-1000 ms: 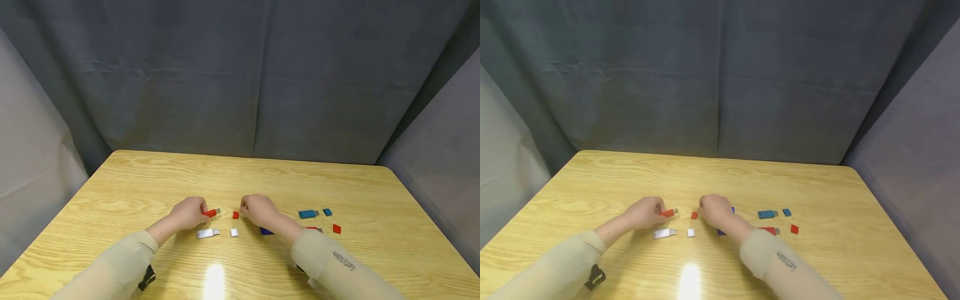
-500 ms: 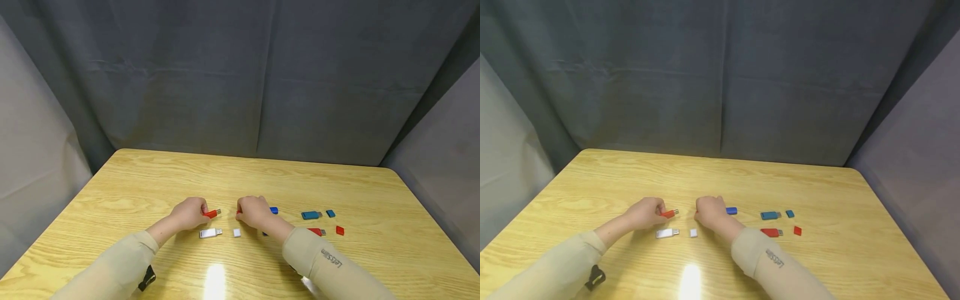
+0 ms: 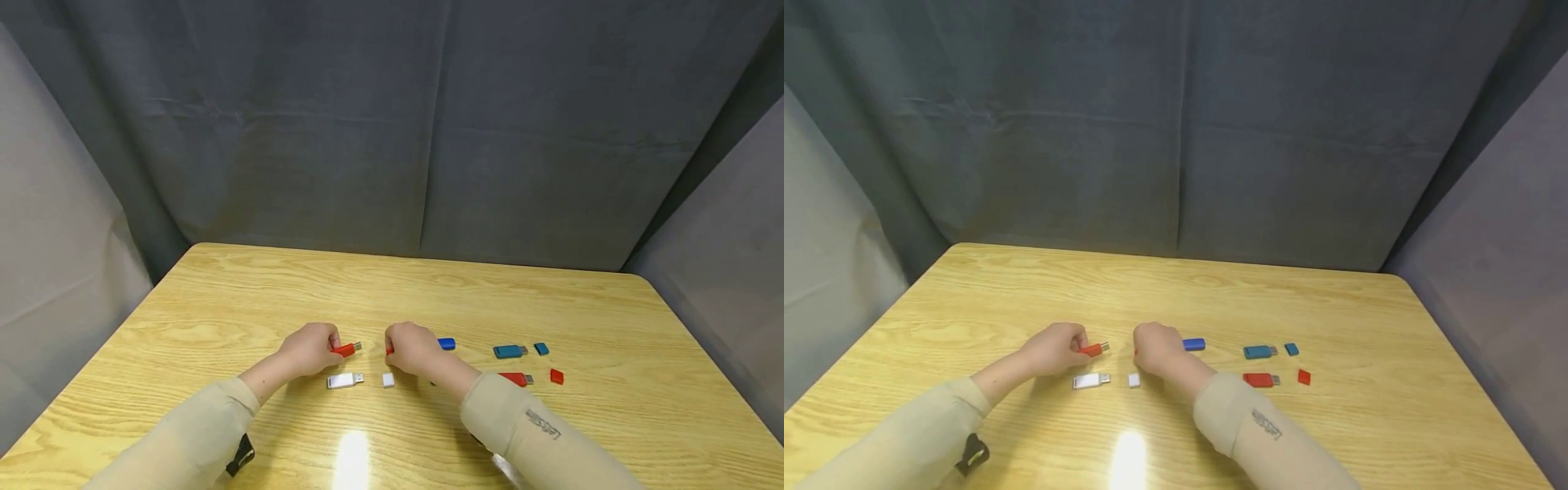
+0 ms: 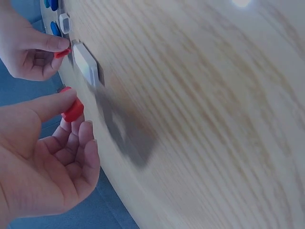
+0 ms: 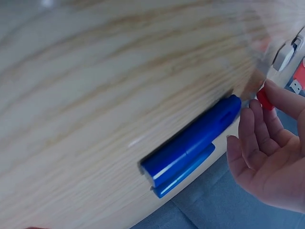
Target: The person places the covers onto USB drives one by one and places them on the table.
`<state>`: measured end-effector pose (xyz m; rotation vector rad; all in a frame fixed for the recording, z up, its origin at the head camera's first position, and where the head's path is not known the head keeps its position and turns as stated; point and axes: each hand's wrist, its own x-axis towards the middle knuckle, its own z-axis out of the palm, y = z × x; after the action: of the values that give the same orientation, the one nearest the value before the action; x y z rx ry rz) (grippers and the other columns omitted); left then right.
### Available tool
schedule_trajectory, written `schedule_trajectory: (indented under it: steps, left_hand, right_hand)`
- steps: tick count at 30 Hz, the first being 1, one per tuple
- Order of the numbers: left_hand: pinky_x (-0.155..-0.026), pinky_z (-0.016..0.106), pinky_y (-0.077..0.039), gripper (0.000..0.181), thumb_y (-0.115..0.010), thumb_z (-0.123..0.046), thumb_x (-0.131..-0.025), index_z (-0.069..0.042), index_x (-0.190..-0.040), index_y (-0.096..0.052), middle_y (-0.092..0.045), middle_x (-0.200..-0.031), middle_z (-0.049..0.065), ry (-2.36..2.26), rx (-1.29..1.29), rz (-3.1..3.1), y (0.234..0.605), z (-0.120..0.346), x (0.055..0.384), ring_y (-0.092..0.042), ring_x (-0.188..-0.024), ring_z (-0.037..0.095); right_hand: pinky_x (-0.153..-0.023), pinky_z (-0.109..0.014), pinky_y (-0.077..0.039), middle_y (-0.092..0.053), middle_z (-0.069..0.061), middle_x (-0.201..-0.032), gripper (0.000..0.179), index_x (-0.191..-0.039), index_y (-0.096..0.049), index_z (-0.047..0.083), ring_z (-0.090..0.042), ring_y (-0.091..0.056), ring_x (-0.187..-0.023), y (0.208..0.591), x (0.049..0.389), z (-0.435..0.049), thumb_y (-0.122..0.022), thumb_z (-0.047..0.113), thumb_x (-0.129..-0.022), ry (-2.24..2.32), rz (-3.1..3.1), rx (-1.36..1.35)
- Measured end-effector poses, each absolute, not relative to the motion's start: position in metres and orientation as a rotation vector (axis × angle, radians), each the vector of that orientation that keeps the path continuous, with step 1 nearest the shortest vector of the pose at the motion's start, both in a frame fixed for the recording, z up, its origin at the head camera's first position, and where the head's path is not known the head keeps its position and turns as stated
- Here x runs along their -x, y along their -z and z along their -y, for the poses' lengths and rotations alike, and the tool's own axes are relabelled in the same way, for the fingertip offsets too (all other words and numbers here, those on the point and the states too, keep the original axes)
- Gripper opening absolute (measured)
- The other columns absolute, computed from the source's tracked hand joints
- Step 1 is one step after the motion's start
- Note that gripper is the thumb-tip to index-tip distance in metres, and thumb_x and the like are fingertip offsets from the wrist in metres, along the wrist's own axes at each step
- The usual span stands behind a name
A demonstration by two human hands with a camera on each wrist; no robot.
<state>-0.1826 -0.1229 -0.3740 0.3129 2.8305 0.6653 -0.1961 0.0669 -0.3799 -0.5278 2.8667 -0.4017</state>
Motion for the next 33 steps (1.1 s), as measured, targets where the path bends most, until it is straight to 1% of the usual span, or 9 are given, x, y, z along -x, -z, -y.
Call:
schedule_trajectory:
  steps: [8, 15, 22, 28, 33]
  left_hand:
    - [-0.055, 0.024, -0.032, 0.021, -0.073, -0.018, -0.080, -0.011, -0.075, -0.054, -0.054, -0.070, -0.001, -0.666, -0.306, -2.833, 0.371, 0.123, 0.181, -0.043, -0.060, 0.013]
    - [-0.054, 0.024, -0.031, 0.020, -0.073, -0.017, -0.079, -0.011, -0.075, -0.054, -0.053, -0.069, -0.001, -0.681, -0.298, -2.829, 0.372, 0.125, 0.182, -0.042, -0.060, 0.013]
    - [-0.055, 0.024, -0.031, 0.020, -0.073, -0.017, -0.080, -0.011, -0.075, -0.054, -0.052, -0.068, -0.001, -0.688, -0.300, -2.829, 0.374, 0.126, 0.182, -0.042, -0.060, 0.013]
    - [-0.054, 0.023, -0.031, 0.018, -0.072, -0.015, -0.080, -0.010, -0.076, -0.055, -0.051, -0.066, 0.000, -0.817, -0.321, -2.782, 0.370, 0.122, 0.179, -0.041, -0.058, 0.012]
    - [-0.055, 0.022, -0.034, 0.016, -0.071, -0.011, -0.080, -0.008, -0.076, -0.056, -0.051, -0.067, 0.000, -0.915, -0.352, -2.721, 0.363, 0.114, 0.171, -0.042, -0.060, 0.011]
  right_hand:
    - [-0.051, -0.024, -0.032, -0.048, 0.002, -0.063, 0.022, -0.068, -0.051, 0.011, -0.012, -0.041, -0.056, 0.375, 0.195, -0.079, -0.071, 0.006, -0.078, 0.527, -2.865, 0.536]
    - [-0.053, -0.024, -0.033, -0.049, 0.002, -0.064, 0.023, -0.069, -0.052, 0.012, -0.012, -0.041, -0.057, 0.373, 0.198, -0.093, -0.072, 0.008, -0.079, 0.556, -2.898, 0.536]
    - [-0.054, -0.024, -0.034, -0.051, 0.002, -0.066, 0.019, -0.072, -0.055, 0.012, -0.013, -0.043, -0.058, 0.368, 0.197, -0.103, -0.072, 0.010, -0.080, 0.598, -2.919, 0.493]
    - [-0.058, -0.026, -0.038, -0.058, 0.002, -0.071, 0.015, -0.074, -0.059, 0.012, -0.013, -0.046, -0.061, 0.364, 0.193, -0.111, -0.072, 0.011, -0.080, 0.639, -2.922, 0.472]
    - [-0.061, -0.027, -0.043, -0.062, 0.001, -0.076, 0.009, -0.078, -0.063, 0.011, -0.011, -0.051, -0.066, 0.361, 0.186, -0.119, -0.071, 0.009, -0.080, 0.661, -2.914, 0.481]
